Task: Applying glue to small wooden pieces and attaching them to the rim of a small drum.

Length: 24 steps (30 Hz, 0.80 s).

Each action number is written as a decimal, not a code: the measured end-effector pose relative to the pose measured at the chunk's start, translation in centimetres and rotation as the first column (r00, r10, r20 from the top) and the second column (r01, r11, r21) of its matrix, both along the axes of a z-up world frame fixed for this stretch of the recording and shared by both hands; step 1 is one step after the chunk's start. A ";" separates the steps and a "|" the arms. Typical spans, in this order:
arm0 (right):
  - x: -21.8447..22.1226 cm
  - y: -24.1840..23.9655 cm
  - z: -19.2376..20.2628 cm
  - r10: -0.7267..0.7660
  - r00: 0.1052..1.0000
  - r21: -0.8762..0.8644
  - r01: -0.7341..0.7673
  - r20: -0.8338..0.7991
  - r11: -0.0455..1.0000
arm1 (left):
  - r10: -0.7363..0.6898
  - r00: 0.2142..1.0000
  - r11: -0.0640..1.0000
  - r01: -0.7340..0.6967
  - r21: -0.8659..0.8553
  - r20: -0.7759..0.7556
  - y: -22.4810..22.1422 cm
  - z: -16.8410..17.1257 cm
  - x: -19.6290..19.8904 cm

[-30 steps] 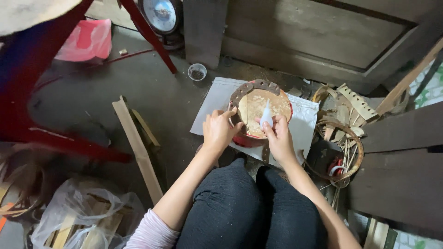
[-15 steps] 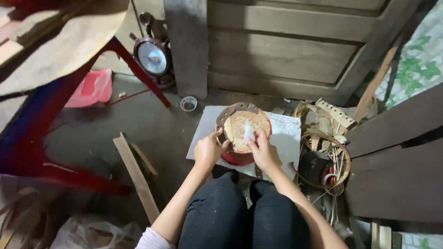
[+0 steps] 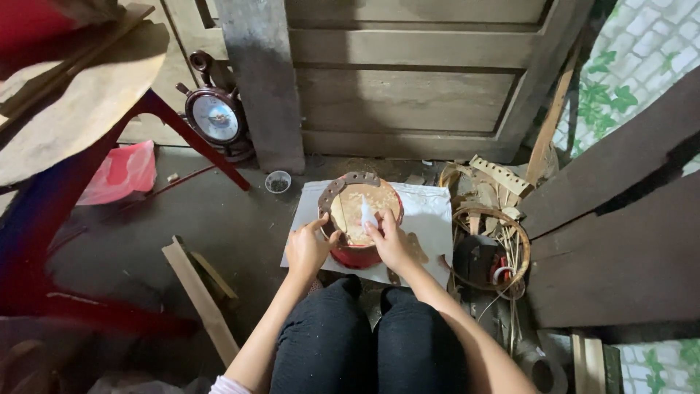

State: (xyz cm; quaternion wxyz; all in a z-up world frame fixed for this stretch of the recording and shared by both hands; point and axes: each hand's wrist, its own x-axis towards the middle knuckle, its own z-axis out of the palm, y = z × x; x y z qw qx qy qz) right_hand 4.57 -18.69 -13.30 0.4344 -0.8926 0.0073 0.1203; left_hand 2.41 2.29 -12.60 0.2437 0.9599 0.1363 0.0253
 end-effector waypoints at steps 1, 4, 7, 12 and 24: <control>-0.3 0.1 0.4 -0.018 1.000 0.082 0.017 0.008 0.997 | -0.003 1.000 1.000 0.003 0.007 0.000 0.1 0.0 -0.1; -0.2 0.6 0.1 -0.019 0.997 0.138 0.009 0.076 0.990 | 0.000 1.000 1.000 0.000 -0.015 -0.006 -0.1 0.6 -0.2; 0.1 0.1 0.3 -0.003 0.999 0.078 -0.001 0.045 0.997 | 0.004 1.000 1.000 -0.004 -0.012 -0.013 0.2 -0.7 0.3; 1.0 -0.2 -1.5 0.026 1.000 -0.091 -0.024 0.017 0.996 | 0.017 1.000 1.000 -0.017 -0.005 -0.007 0.1 -0.8 0.2; -0.9 -0.1 3.2 0.041 0.999 -0.094 -0.043 -0.024 0.995 | 0.021 0.997 1.000 -0.022 -0.005 -0.074 -0.5 2.2 -0.7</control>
